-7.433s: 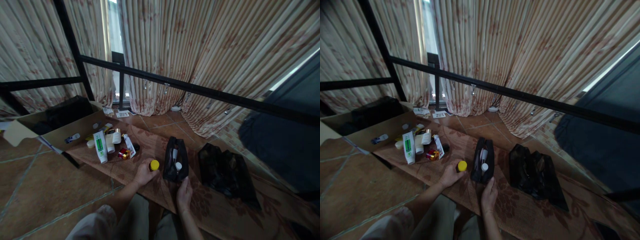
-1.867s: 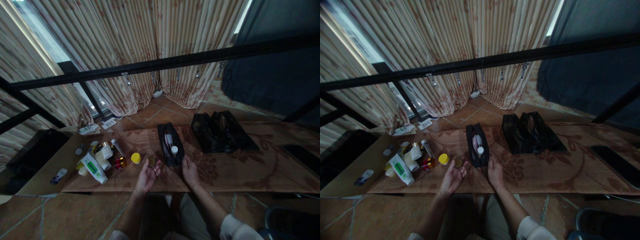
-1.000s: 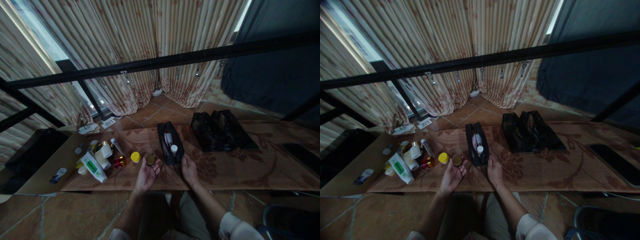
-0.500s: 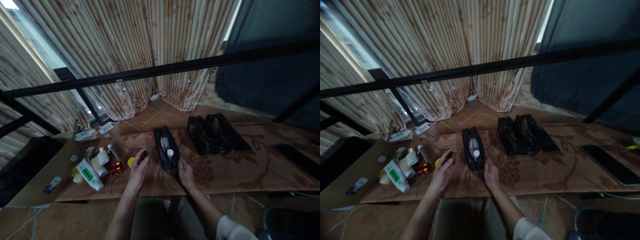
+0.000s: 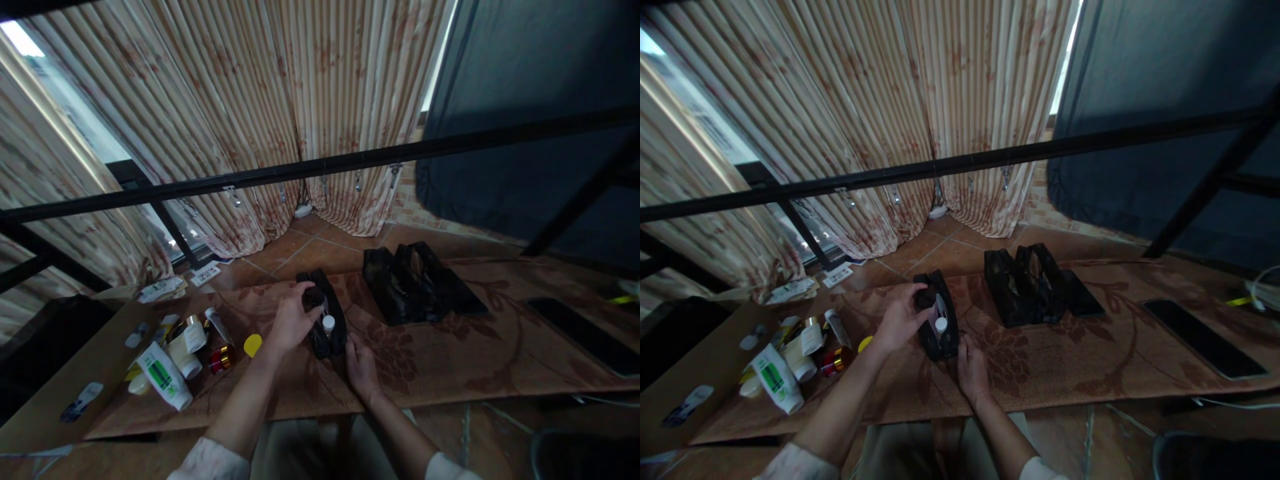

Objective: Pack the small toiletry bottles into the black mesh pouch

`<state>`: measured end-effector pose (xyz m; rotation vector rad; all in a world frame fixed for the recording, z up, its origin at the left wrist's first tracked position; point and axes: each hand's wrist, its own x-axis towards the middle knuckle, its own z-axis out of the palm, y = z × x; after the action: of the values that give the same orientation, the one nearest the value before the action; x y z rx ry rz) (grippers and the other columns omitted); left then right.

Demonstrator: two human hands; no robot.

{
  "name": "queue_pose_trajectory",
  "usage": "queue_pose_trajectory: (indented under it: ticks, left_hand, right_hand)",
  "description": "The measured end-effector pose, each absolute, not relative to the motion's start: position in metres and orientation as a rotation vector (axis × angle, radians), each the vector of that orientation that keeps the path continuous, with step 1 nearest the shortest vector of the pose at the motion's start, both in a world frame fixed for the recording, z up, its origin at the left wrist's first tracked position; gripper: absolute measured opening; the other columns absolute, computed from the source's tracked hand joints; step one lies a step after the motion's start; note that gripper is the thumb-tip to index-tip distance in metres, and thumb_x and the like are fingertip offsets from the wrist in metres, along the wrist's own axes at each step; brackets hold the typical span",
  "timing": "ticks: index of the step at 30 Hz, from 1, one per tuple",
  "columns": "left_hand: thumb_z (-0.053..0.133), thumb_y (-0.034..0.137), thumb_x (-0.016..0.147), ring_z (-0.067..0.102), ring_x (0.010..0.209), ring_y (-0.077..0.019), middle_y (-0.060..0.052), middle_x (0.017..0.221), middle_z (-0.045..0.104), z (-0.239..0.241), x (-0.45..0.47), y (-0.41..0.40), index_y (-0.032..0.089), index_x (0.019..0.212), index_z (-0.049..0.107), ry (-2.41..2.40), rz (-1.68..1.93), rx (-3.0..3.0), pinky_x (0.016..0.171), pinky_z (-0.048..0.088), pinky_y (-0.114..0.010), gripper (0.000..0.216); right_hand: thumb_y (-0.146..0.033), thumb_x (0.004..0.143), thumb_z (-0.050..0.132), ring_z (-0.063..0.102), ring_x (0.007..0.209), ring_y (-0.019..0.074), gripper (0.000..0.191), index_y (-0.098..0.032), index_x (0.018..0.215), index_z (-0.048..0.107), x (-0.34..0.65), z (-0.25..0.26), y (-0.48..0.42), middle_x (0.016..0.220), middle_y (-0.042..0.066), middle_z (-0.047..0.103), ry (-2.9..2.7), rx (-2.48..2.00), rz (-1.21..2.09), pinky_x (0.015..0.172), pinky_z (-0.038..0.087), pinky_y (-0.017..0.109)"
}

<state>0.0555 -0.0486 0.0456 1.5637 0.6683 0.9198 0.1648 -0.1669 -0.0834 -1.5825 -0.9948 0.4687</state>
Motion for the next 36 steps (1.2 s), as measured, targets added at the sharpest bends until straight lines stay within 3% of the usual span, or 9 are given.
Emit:
queue_pose_trajectory:
  ticks: [5,10,17,22,26,29,31,36]
  left_hand:
    - [0.069,0.005,0.056,0.034,0.125,-0.0297,-0.006,0.086,0.061,0.045,0.089,-0.036,0.022,0.079,0.06,0.862,0.837,1.762,0.105,0.019,-0.044,0.031]
    - [0.061,0.005,0.058,0.046,0.115,-0.0334,-0.013,0.102,0.063,0.044,0.102,-0.037,0.016,0.085,0.055,1.132,0.235,2.476,0.103,0.008,-0.057,0.03]
    - [0.06,0.017,0.066,0.058,0.1,-0.0303,-0.011,0.095,0.067,0.048,0.101,-0.035,0.017,0.088,0.058,1.118,-0.005,2.694,0.098,0.02,-0.056,0.022]
    - [0.046,0.021,0.079,0.056,0.105,-0.0254,-0.007,0.107,0.065,0.056,0.087,-0.033,0.021,0.1,0.057,1.08,0.134,2.748,0.096,0.028,-0.05,0.024]
    - [0.045,0.021,0.082,0.054,0.108,-0.021,-0.004,0.11,0.064,0.055,0.058,-0.039,0.024,0.107,0.056,1.027,0.587,2.64,0.099,0.03,-0.044,0.028]
    - [0.045,0.021,0.083,0.055,0.106,-0.0194,-0.004,0.108,0.065,0.038,0.026,-0.053,0.024,0.108,0.057,1.091,0.879,2.415,0.1,0.032,-0.042,0.027]
    - [0.046,0.022,0.083,0.058,0.1,-0.0181,-0.005,0.102,0.066,0.019,0.004,-0.067,0.022,0.105,0.058,1.167,1.011,2.229,0.095,0.04,-0.038,0.025]
    - [0.047,0.019,0.081,0.061,0.092,-0.016,-0.004,0.095,0.066,-0.025,-0.04,-0.106,0.021,0.1,0.059,1.263,1.062,1.992,0.084,0.048,-0.03,0.023]
  right_hand:
    - [-0.038,0.09,0.031,0.061,0.09,0.0185,0.037,-0.018,0.1,0.062,0.164,-0.085,-0.167,0.097,0.008,0.067,-0.972,-1.585,0.473,0.081,0.044,0.028]
    - [-0.04,0.09,0.032,0.061,0.09,0.0184,0.039,-0.017,0.099,0.062,0.164,-0.086,-0.167,0.096,0.009,0.067,-0.961,-1.583,0.476,0.081,0.043,0.028]
    - [-0.044,0.089,0.032,0.059,0.092,0.0195,0.042,-0.016,0.1,0.062,0.165,-0.088,-0.168,0.097,0.009,0.067,-0.963,-1.596,0.497,0.083,0.042,0.029]
    - [-0.046,0.087,0.034,0.059,0.097,0.0208,0.045,-0.016,0.105,0.062,0.167,-0.092,-0.168,0.1,0.011,0.067,-0.969,-1.614,0.517,0.084,0.042,0.03]
    - [-0.048,0.086,0.033,0.057,0.101,0.0219,0.047,-0.015,0.103,0.063,0.17,-0.099,-0.168,0.102,0.012,0.066,-0.966,-1.646,0.517,0.088,0.04,0.032]
    - [-0.049,0.085,0.034,0.058,0.099,0.0224,0.049,-0.014,0.103,0.063,0.171,-0.103,-0.168,0.103,0.013,0.066,-0.968,-1.651,0.511,0.088,0.041,0.033]
    - [-0.049,0.084,0.034,0.059,0.097,0.0227,0.049,-0.014,0.101,0.063,0.172,-0.104,-0.169,0.102,0.013,0.067,-0.969,-1.651,0.514,0.086,0.042,0.033]
    - [-0.05,0.083,0.036,0.06,0.093,0.0239,0.049,-0.012,0.098,0.064,0.173,-0.105,-0.171,0.098,0.013,0.068,-0.986,-1.686,0.496,0.082,0.043,0.033]
